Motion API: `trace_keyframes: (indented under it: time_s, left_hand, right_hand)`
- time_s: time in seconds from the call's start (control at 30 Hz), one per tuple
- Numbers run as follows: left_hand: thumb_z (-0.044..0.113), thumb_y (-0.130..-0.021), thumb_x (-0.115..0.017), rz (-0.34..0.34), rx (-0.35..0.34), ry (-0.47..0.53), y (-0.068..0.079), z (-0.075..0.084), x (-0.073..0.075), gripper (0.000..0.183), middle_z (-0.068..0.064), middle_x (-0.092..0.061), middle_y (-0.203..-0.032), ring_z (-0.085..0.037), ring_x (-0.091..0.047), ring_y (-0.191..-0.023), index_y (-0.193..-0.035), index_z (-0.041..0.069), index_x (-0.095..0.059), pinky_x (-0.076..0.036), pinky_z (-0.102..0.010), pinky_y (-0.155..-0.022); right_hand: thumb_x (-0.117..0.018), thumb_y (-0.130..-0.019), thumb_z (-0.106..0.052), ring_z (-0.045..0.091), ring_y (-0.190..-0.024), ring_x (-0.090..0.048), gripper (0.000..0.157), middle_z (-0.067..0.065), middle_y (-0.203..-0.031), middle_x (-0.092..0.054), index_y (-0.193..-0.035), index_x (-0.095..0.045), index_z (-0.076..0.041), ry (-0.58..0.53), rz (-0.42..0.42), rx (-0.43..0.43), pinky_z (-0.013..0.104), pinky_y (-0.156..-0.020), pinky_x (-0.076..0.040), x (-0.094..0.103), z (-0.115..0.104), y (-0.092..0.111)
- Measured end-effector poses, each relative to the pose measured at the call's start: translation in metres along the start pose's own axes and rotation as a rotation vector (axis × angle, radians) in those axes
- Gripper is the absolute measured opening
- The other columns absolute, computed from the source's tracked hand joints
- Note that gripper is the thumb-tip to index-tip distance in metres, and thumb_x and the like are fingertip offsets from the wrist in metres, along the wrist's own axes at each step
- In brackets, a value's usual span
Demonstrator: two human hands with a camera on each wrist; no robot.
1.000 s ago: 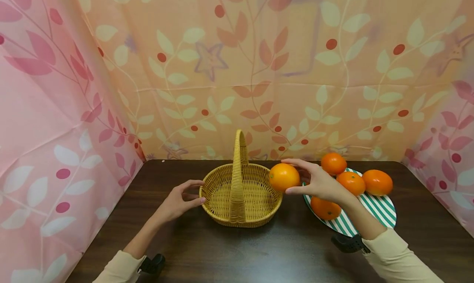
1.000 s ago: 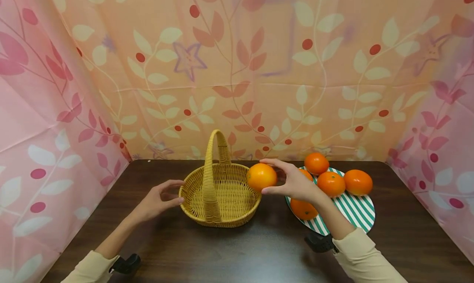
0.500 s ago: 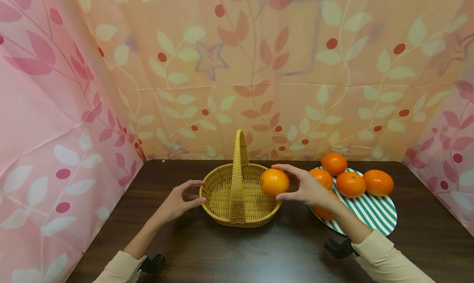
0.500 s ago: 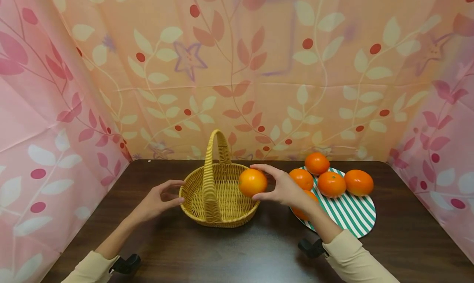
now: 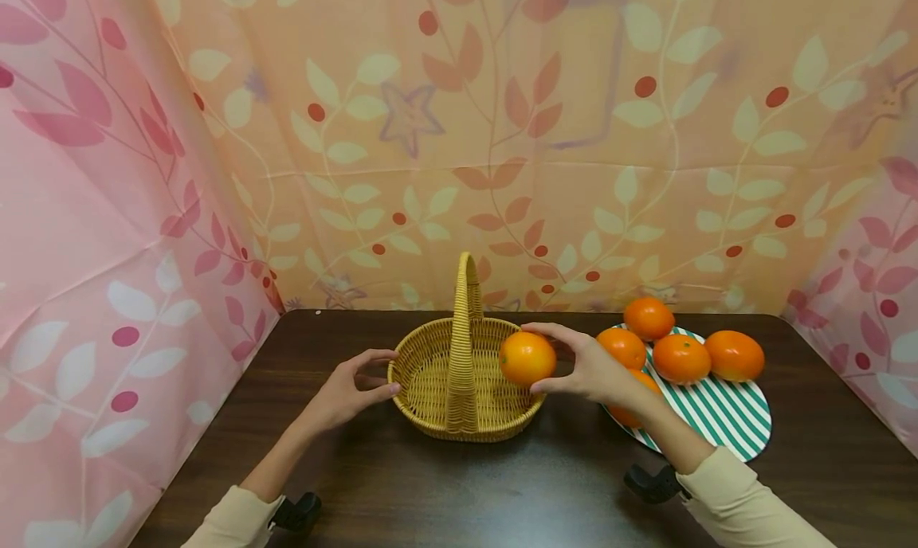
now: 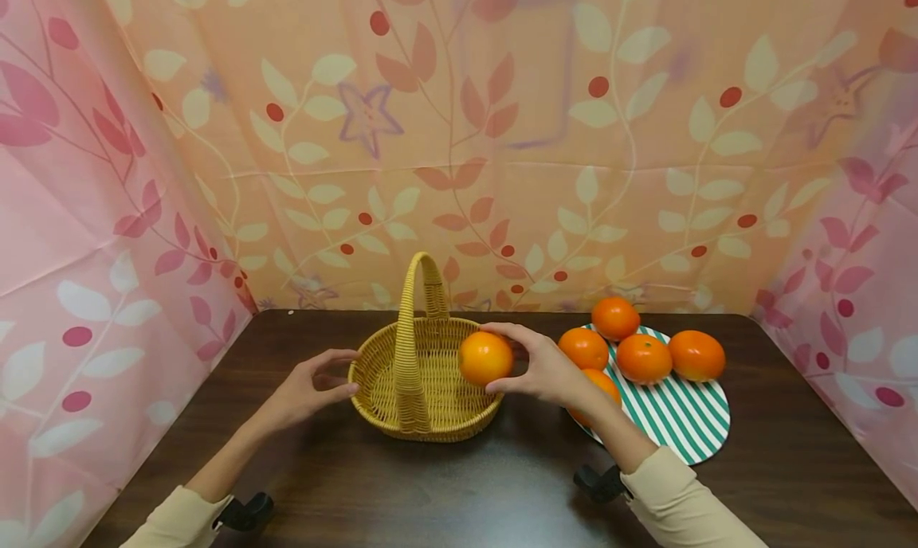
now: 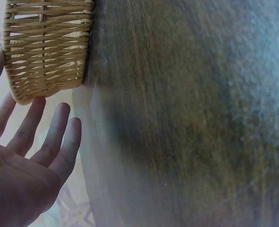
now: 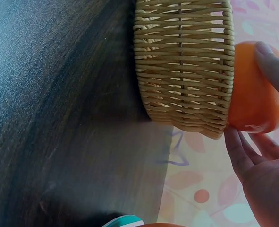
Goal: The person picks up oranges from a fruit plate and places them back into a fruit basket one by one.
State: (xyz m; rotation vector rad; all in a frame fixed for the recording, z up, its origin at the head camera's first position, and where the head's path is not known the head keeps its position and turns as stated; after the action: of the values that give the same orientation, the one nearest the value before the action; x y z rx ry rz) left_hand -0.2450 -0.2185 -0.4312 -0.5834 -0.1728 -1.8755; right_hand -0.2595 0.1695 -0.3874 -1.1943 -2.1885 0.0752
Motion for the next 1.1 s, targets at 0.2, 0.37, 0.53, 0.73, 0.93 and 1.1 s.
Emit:
trace_keyframes:
  time_s: [0.2, 0.37, 0.53, 0.73, 0.93, 1.1]
  left_hand:
    - [0.015, -0.094, -0.076, -0.005, -0.009, 0.008, 0.0, 0.0, -0.001, 0.053, -0.026, -0.053, -0.139, -0.042, -0.066, -0.107, -0.141, 0.003, -0.055, -0.058, -0.036, -0.082]
    - [0.015, -0.095, -0.075, -0.008, -0.015, 0.008, 0.0, 0.0, -0.001, 0.053, -0.026, -0.053, -0.139, -0.042, -0.066, -0.107, -0.141, 0.002, -0.055, -0.058, -0.035, -0.082]
    - [0.015, -0.095, -0.075, -0.004, -0.02, 0.001, 0.0, 0.0, -0.001, 0.052, -0.026, -0.053, -0.14, -0.042, -0.066, -0.107, -0.141, 0.002, -0.055, -0.058, -0.035, -0.082]
    - [0.015, -0.094, -0.076, 0.003, -0.018, 0.001, 0.001, 0.001, -0.001, 0.052, -0.026, -0.053, -0.139, -0.041, -0.066, -0.107, -0.141, 0.003, -0.056, -0.059, -0.036, -0.081]
    - [0.014, -0.094, -0.076, 0.004, -0.02, 0.004, 0.001, 0.001, -0.001, 0.052, -0.026, -0.053, -0.139, -0.041, -0.067, -0.106, -0.141, 0.003, -0.055, -0.059, -0.035, -0.081]
    - [0.014, -0.094, -0.076, 0.005, -0.023, 0.001, 0.001, 0.001, -0.001, 0.052, -0.025, -0.054, -0.139, -0.042, -0.067, -0.106, -0.141, 0.003, -0.056, -0.059, -0.035, -0.082]
  right_hand:
    - [-0.087, -0.081, -0.006, 0.04, -0.122, -0.058, 0.079, 0.015, -0.145, -0.052, -0.149, -0.048, -0.009, -0.022, 0.022, 0.016, 0.047, -0.097, -0.051, 0.004, 0.002, 0.004]
    - [-0.085, -0.083, -0.006, 0.041, -0.12, -0.059, 0.07, 0.012, -0.142, -0.055, -0.145, -0.052, -0.009, -0.015, 0.05, -0.016, 0.044, -0.096, -0.052, 0.016, 0.0, 0.013]
    - [-0.081, -0.088, -0.009, 0.03, -0.113, -0.065, 0.051, 0.005, -0.129, -0.064, -0.135, -0.061, -0.011, 0.01, 0.074, -0.06, 0.043, -0.094, -0.054, 0.03, -0.004, 0.025]
    - [-0.078, -0.09, -0.006, 0.027, -0.105, -0.068, 0.042, 0.007, -0.12, -0.068, -0.129, -0.064, -0.007, 0.028, 0.107, -0.054, 0.042, -0.09, -0.055, 0.044, -0.005, 0.036]
    - [-0.075, -0.091, 0.001, 0.034, -0.103, -0.067, 0.037, 0.013, -0.118, -0.066, -0.127, -0.064, -0.002, 0.015, 0.125, -0.043, 0.034, -0.086, -0.057, 0.056, -0.005, 0.044]
    - [-0.074, -0.093, -0.001, 0.034, -0.105, -0.067, 0.036, 0.018, -0.121, -0.065, -0.128, -0.064, -0.003, 0.037, 0.138, -0.07, 0.032, -0.085, -0.057, 0.068, -0.007, 0.054]
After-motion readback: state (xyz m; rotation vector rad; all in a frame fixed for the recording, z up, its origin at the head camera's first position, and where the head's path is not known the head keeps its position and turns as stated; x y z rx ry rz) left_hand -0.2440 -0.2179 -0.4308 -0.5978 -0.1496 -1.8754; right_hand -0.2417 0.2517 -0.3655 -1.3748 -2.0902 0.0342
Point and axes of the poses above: each hand's wrist, its own y-axis away from the middle knuckle, its own x-axis out of the back of the hand, z = x × y, the point moved 3 cm from there along -y, towards the middle knuckle
